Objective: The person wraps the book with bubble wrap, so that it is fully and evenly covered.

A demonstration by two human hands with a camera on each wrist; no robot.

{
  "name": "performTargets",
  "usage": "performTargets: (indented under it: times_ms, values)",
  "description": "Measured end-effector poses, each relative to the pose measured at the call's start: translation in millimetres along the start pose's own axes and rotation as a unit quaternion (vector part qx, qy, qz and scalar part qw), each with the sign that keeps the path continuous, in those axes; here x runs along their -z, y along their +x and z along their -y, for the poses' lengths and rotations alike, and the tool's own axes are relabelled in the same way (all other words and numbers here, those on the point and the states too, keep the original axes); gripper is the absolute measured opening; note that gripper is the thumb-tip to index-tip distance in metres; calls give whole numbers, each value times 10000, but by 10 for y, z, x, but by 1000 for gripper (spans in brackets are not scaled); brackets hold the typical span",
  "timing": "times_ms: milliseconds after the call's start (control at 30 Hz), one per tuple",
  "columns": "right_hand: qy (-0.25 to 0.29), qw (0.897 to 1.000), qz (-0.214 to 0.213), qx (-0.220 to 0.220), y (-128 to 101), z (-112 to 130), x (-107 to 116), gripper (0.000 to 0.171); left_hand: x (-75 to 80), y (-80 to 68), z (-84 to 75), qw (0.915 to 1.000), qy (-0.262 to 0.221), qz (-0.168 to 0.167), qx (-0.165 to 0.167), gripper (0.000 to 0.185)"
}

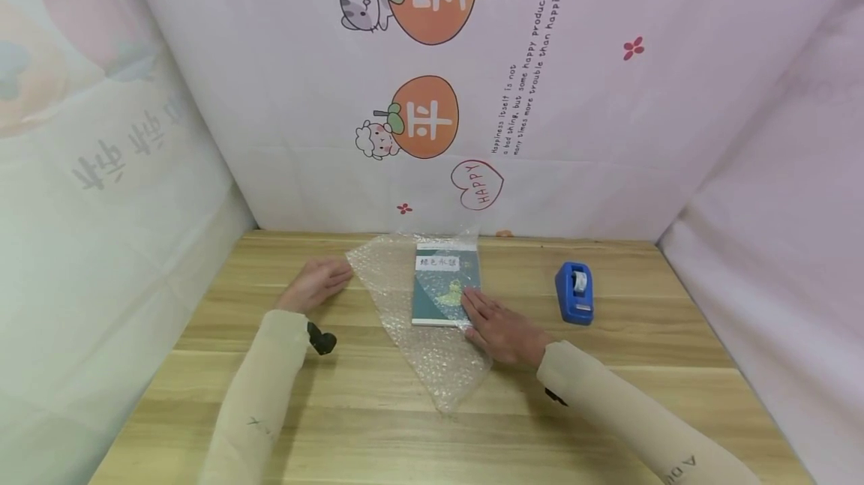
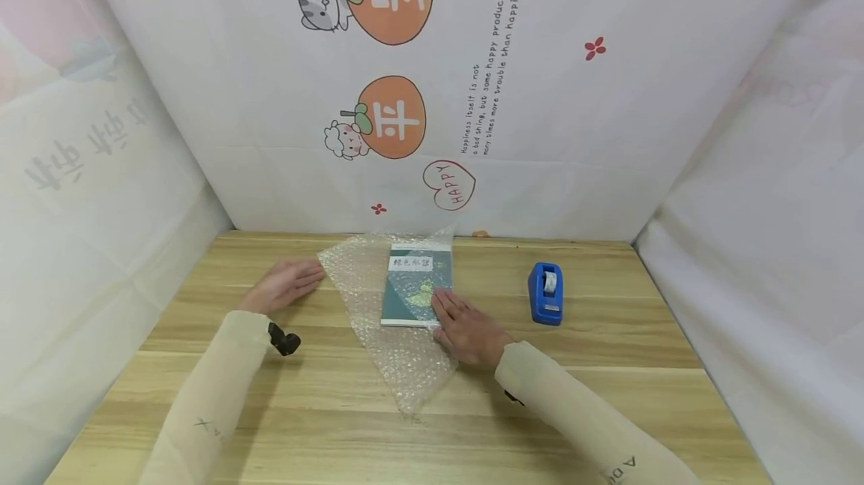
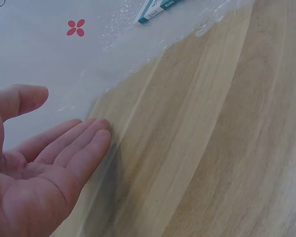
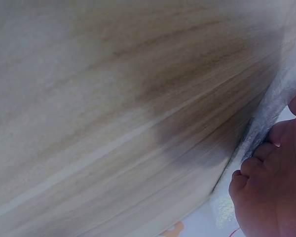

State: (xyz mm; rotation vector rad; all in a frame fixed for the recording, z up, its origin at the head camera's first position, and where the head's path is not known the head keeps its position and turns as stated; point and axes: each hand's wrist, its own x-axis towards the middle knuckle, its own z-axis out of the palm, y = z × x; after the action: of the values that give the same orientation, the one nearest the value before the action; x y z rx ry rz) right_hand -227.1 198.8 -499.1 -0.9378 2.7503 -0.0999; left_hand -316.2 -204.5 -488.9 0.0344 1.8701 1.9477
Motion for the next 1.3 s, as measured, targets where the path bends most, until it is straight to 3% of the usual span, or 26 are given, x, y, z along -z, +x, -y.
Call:
performTargets:
  times_ms: [133,467,700,900,1100,1300]
  values:
    - [-34,10000,-37,15,-2,1,6,67,-41,54,42,9998,-144,57,-97,52]
    - [-188,9998,28,-71,4,13,-12,68,-184,167,116,9984,-559,-50,36,51]
    - [-263,9995,89,-119,7,25,1,68,-297,232,130,9966,-603,-554,106,48]
    - [-136,9999,53,-80,0,35,18,67,-367,261,78,9930,-773,-891,20,45]
    - [-176,9998,76,-102,3,30,9,67,-433,278,-31,9915,-828,-1008,-8,45]
    - [-203,9997,49,-98,16,23,-8,68,-512,237,-182,9940,-752,-789,-17,47]
